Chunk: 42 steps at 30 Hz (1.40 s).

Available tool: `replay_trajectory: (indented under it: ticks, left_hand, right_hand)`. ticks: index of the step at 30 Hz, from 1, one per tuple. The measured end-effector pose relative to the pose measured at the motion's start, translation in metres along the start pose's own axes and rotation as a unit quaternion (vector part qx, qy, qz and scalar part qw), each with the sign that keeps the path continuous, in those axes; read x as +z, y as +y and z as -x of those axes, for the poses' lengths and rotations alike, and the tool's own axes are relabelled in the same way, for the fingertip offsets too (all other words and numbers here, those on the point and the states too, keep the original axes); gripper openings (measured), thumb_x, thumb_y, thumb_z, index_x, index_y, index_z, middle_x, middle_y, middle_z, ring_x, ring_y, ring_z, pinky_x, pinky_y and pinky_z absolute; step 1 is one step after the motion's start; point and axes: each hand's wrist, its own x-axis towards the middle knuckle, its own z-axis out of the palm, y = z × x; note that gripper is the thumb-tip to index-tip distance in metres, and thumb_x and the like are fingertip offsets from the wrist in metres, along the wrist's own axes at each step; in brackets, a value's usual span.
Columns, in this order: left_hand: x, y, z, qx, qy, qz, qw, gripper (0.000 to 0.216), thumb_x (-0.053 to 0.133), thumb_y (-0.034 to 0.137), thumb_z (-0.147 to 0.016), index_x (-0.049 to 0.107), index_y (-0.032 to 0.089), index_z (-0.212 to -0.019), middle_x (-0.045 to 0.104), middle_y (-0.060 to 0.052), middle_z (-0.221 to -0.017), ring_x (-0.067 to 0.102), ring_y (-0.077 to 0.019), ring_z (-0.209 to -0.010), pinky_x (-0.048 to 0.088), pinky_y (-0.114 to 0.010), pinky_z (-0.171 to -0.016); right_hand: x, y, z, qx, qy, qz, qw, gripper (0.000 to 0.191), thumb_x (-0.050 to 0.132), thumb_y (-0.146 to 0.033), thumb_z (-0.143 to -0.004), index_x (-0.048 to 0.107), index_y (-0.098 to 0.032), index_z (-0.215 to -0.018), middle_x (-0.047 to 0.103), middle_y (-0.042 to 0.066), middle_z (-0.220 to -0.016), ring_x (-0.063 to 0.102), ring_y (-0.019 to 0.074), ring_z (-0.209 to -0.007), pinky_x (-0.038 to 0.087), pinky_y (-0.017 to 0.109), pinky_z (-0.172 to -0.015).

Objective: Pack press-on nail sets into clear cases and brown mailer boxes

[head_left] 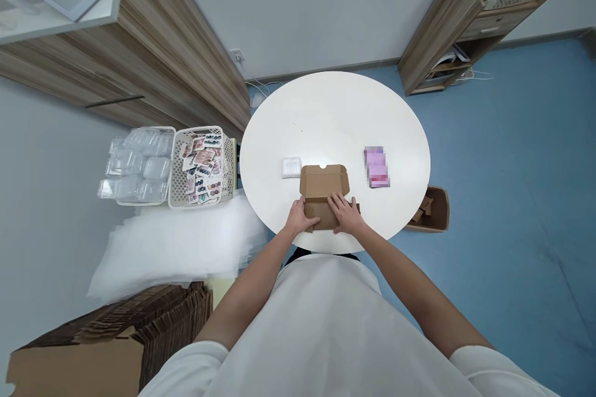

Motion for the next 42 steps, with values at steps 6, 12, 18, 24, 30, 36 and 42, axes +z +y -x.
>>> replay_trajectory:
  ticks: [6,12,18,24,30,36,42]
  left_hand:
    - [-0.004,-0.005,-0.003,-0.046,-0.015,0.052,0.997,0.081,0.077,0.043,-0.048,0.042,0.016,-0.116,0.045,-0.011,-0.111,0.053,-0.016,-0.077,0.046,-0.031,-0.07]
    - [-0.001,-0.011,-0.01,-0.062,-0.004,0.042,0.997,0.076,0.079,0.047,-0.041,0.046,0.015,-0.1,0.049,-0.01,-0.105,0.053,-0.0205,-0.088,0.046,-0.031,-0.07]
    - [0.01,-0.016,-0.02,-0.088,0.017,0.053,0.995,0.062,0.078,0.042,-0.046,0.045,0.016,-0.091,0.056,-0.006,-0.092,0.055,-0.0204,-0.085,0.045,-0.032,-0.07]
    - [0.011,-0.026,-0.024,-0.054,0.013,0.049,0.997,0.048,0.075,0.039,-0.054,0.049,0.017,-0.088,0.059,-0.004,-0.086,0.057,-0.02,-0.08,0.045,-0.03,-0.067]
    - [0.011,-0.031,-0.025,-0.071,0.013,0.06,0.996,0.033,0.071,0.037,-0.06,0.052,0.018,-0.08,0.06,-0.003,-0.079,0.057,-0.0187,-0.074,0.045,-0.029,-0.064]
    - [0.01,-0.031,-0.011,-0.083,0.02,0.075,0.993,0.033,0.067,0.028,-0.063,0.05,0.017,-0.089,0.059,-0.004,-0.086,0.056,-0.0149,-0.071,0.046,-0.027,-0.064]
    - [0.007,-0.033,0.005,-0.057,-0.012,0.065,0.996,0.031,0.054,0.013,-0.065,0.051,0.019,-0.095,0.057,-0.002,-0.091,0.054,-0.012,-0.067,0.046,-0.026,-0.066]
  right_hand:
    - [-0.002,0.0,0.001,-0.003,-0.005,-0.004,1.0,0.113,0.071,-0.049,-0.052,0.005,-0.021,-0.14,0.007,0.013,-0.146,-0.002,0.0331,-0.133,0.014,0.061,-0.099]
    - [-0.003,-0.002,0.002,-0.01,-0.005,-0.002,1.0,0.112,0.072,-0.046,-0.053,0.005,-0.02,-0.14,0.008,0.012,-0.146,0.002,0.0319,-0.133,0.015,0.059,-0.1]
    - [0.001,-0.005,0.006,-0.015,0.005,-0.003,1.0,0.109,0.071,-0.042,-0.057,0.003,-0.02,-0.14,0.009,0.012,-0.146,0.003,0.0307,-0.133,0.017,0.056,-0.101]
    - [0.003,-0.005,0.008,-0.019,0.008,-0.005,1.0,0.106,0.07,-0.04,-0.059,0.004,-0.018,-0.139,0.011,0.013,-0.146,0.003,0.0307,-0.133,0.02,0.053,-0.102]
    - [0.003,-0.01,0.016,-0.036,0.02,-0.002,0.999,0.098,0.067,-0.041,-0.063,0.01,-0.019,-0.139,0.013,0.012,-0.145,0.004,0.0297,-0.133,0.02,0.049,-0.103]
    - [0.002,-0.013,0.017,-0.028,0.021,0.005,0.999,0.095,0.067,-0.04,-0.063,0.013,-0.021,-0.138,0.014,0.012,-0.145,0.008,0.0297,-0.133,0.023,0.049,-0.101]
    - [0.003,-0.013,0.016,-0.037,0.026,0.007,0.999,0.097,0.068,-0.041,-0.062,0.013,-0.02,-0.138,0.016,0.013,-0.144,0.009,0.0301,-0.133,0.021,0.049,-0.101]
